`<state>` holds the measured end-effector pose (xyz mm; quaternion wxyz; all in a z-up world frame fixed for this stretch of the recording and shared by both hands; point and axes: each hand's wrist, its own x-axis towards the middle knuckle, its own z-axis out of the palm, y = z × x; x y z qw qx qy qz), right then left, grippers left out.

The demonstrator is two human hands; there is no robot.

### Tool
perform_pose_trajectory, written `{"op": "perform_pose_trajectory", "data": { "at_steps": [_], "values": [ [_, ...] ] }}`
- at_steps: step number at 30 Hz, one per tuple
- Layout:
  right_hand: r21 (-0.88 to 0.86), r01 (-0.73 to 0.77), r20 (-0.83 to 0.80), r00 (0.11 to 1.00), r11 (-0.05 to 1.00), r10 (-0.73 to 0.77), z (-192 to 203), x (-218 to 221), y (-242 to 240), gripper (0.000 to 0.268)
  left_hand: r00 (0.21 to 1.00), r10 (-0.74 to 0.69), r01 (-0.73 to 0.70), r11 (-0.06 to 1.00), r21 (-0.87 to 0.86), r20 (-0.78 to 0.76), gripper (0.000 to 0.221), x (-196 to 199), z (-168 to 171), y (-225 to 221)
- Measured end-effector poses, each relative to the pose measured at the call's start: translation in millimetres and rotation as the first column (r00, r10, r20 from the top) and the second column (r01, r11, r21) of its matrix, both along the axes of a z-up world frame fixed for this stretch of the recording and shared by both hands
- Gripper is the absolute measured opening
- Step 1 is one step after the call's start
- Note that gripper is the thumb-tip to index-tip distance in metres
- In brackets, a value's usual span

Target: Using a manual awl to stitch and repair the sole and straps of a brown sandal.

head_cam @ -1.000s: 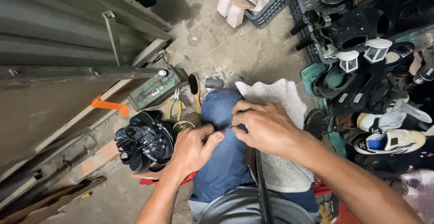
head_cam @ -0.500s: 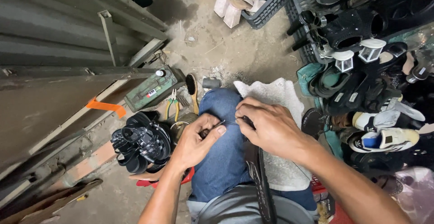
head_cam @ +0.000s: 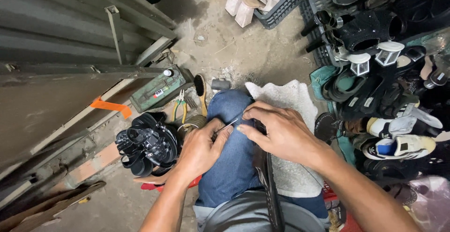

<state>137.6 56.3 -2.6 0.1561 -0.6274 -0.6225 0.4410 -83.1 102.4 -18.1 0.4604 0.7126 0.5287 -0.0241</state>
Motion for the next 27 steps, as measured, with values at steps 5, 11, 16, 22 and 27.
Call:
{"op": "perform_pose_trajectory", "data": {
  "at_steps": [5, 11, 16, 22, 27],
  "values": [
    [0.023, 0.029, 0.007, 1.000, 0.999, -0.029, -11.1, -1.4, -2.6, 0.020, 0.999, -0.022, 0.021, 1.000, -0.013, -0.047, 0.032, 3.9, 2.0, 2.3],
    [0.105, 0.087, 0.058, 0.994, 0.991, -0.094, -19.6, -5.2, -8.5, 0.014, 0.987, -0.151, 0.146, 0.985, -0.096, -0.050, 0.028, -4.8, 5.4, 3.8],
    [0.139, 0.112, 0.025, 0.993, 0.984, -0.116, -18.4, -5.7, -9.1, 0.013, 0.977, 0.040, -0.003, 0.984, -0.177, 0.210, 0.018, -13.6, -20.4, -4.5],
    [0.167, 0.141, 0.021, 0.989, 0.976, -0.147, -21.3, -8.5, -13.0, 0.013, 0.856, 0.229, -0.162, 0.970, -0.180, 0.464, 0.014, 13.0, -32.7, -6.4],
    [0.023, 0.284, -0.105, 0.954, 0.959, -0.280, -5.6, -6.9, -19.6, 0.038, 0.582, 0.657, -0.178, 0.679, -0.713, 0.480, 0.012, 5.9, -52.0, -12.2]
  ]
}}
